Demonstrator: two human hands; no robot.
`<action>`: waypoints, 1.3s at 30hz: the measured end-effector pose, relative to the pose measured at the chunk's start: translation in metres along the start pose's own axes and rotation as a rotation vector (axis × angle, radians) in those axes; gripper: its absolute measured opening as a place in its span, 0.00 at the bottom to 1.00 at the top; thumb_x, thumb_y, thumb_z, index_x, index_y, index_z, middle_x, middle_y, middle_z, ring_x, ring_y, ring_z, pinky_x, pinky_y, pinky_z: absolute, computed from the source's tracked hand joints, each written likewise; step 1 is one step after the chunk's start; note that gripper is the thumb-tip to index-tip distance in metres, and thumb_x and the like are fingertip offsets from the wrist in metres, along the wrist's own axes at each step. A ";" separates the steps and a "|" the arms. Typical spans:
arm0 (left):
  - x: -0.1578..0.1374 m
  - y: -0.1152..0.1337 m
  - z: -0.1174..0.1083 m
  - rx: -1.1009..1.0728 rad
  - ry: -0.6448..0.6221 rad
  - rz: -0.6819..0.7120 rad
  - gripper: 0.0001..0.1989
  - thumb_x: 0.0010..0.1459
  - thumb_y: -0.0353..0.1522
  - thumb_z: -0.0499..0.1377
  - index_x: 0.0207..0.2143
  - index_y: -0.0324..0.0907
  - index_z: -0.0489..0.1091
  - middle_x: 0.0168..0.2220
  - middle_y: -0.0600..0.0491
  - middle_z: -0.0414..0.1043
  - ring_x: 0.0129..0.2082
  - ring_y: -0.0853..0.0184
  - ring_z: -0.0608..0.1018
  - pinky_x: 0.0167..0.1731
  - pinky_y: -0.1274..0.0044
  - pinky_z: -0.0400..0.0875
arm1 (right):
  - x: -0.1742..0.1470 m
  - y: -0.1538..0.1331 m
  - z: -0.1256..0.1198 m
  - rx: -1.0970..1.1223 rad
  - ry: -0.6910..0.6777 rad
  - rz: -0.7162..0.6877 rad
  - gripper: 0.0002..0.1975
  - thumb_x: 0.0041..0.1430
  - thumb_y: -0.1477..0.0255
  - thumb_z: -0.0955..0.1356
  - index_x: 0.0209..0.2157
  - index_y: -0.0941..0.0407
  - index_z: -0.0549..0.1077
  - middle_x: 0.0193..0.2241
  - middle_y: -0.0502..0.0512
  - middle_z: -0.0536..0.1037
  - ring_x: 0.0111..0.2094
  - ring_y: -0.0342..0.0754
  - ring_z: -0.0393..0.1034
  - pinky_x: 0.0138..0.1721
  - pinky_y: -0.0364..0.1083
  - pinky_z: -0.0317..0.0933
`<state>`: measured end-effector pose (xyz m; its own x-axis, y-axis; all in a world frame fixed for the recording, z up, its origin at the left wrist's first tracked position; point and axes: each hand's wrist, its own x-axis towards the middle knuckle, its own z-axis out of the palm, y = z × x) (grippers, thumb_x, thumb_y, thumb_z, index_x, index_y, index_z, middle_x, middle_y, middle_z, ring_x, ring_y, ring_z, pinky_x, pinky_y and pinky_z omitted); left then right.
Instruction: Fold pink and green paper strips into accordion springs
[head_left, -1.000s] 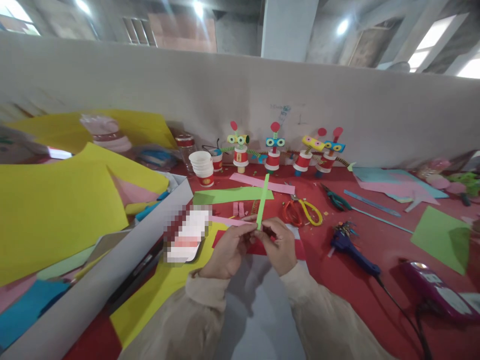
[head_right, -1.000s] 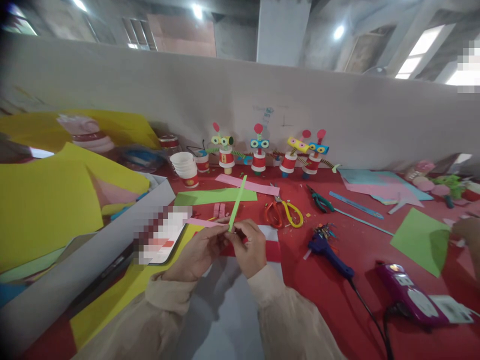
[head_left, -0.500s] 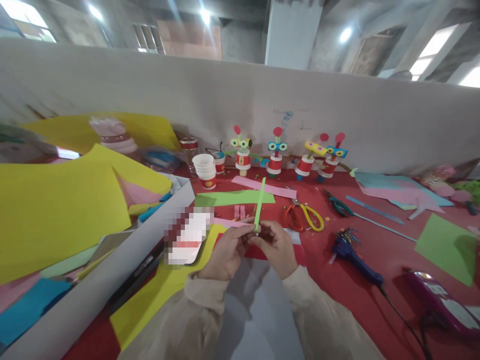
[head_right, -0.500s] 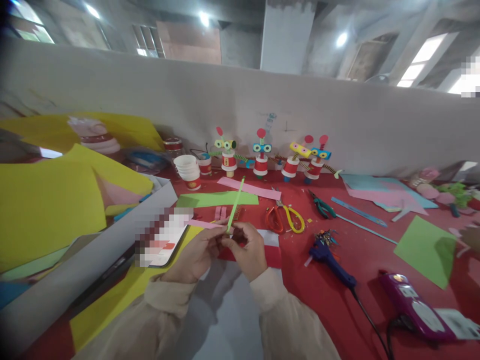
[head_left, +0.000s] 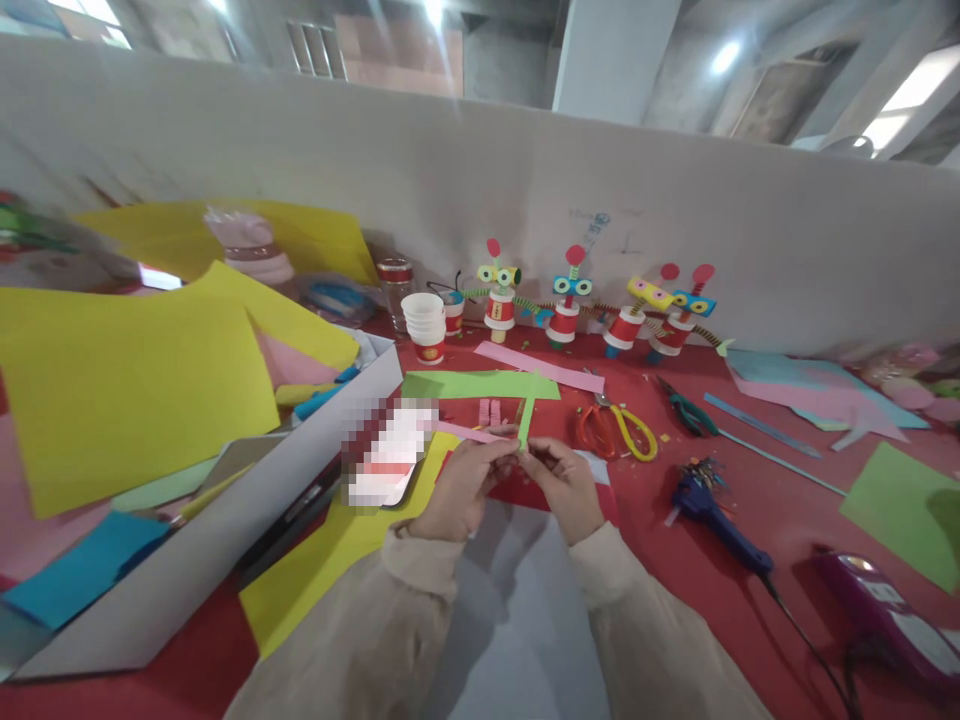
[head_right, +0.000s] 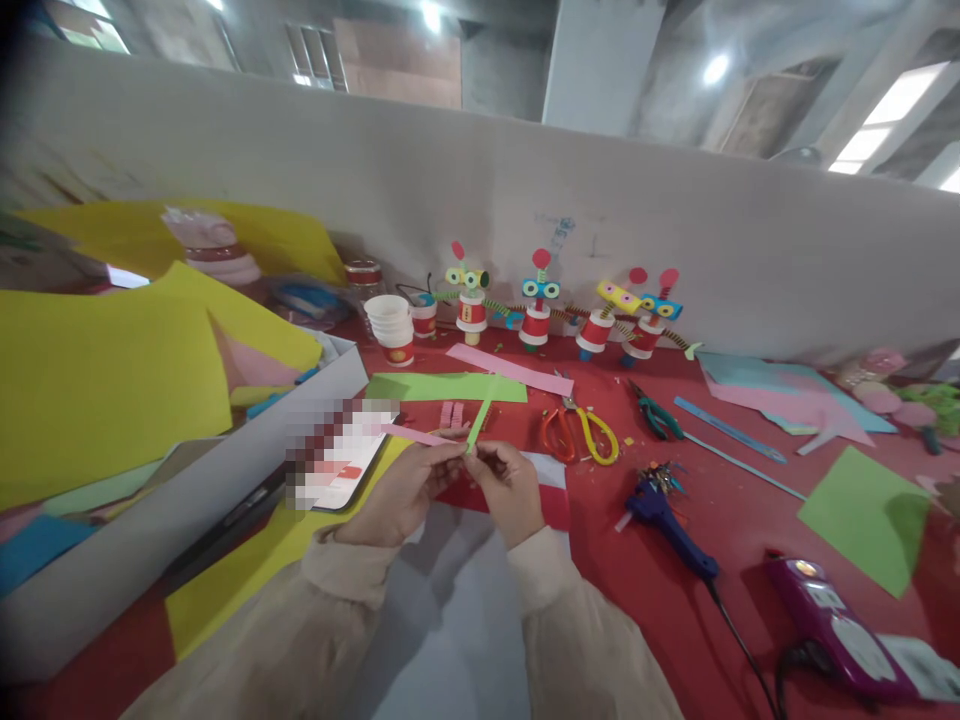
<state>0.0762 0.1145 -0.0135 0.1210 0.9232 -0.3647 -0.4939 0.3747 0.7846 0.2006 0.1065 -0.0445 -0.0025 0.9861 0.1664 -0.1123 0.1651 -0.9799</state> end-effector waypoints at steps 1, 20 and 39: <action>-0.001 0.001 0.000 0.023 0.005 0.016 0.10 0.42 0.26 0.63 0.31 0.40 0.71 0.22 0.57 0.70 0.21 0.75 0.70 0.25 0.83 0.64 | 0.000 0.001 0.000 0.040 -0.010 0.032 0.08 0.48 0.66 0.70 0.31 0.55 0.74 0.25 0.49 0.75 0.24 0.43 0.66 0.27 0.44 0.63; -0.008 -0.003 0.007 0.165 -0.061 0.249 0.05 0.40 0.29 0.64 0.21 0.40 0.69 0.20 0.56 0.68 0.23 0.69 0.70 0.26 0.77 0.64 | 0.004 -0.009 -0.004 0.152 0.035 0.233 0.08 0.43 0.66 0.72 0.26 0.55 0.76 0.21 0.50 0.76 0.23 0.45 0.70 0.25 0.44 0.66; -0.004 -0.006 0.004 0.031 -0.104 0.236 0.06 0.43 0.30 0.63 0.27 0.40 0.70 0.25 0.54 0.72 0.28 0.67 0.74 0.33 0.75 0.68 | 0.000 -0.008 -0.001 0.093 0.041 -0.005 0.16 0.42 0.71 0.73 0.37 0.53 0.74 0.29 0.51 0.77 0.30 0.46 0.71 0.35 0.47 0.68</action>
<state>0.0824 0.1092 -0.0150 0.0944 0.9886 -0.1169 -0.4928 0.1485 0.8574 0.2023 0.1052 -0.0367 0.0390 0.9856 0.1643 -0.2039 0.1689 -0.9643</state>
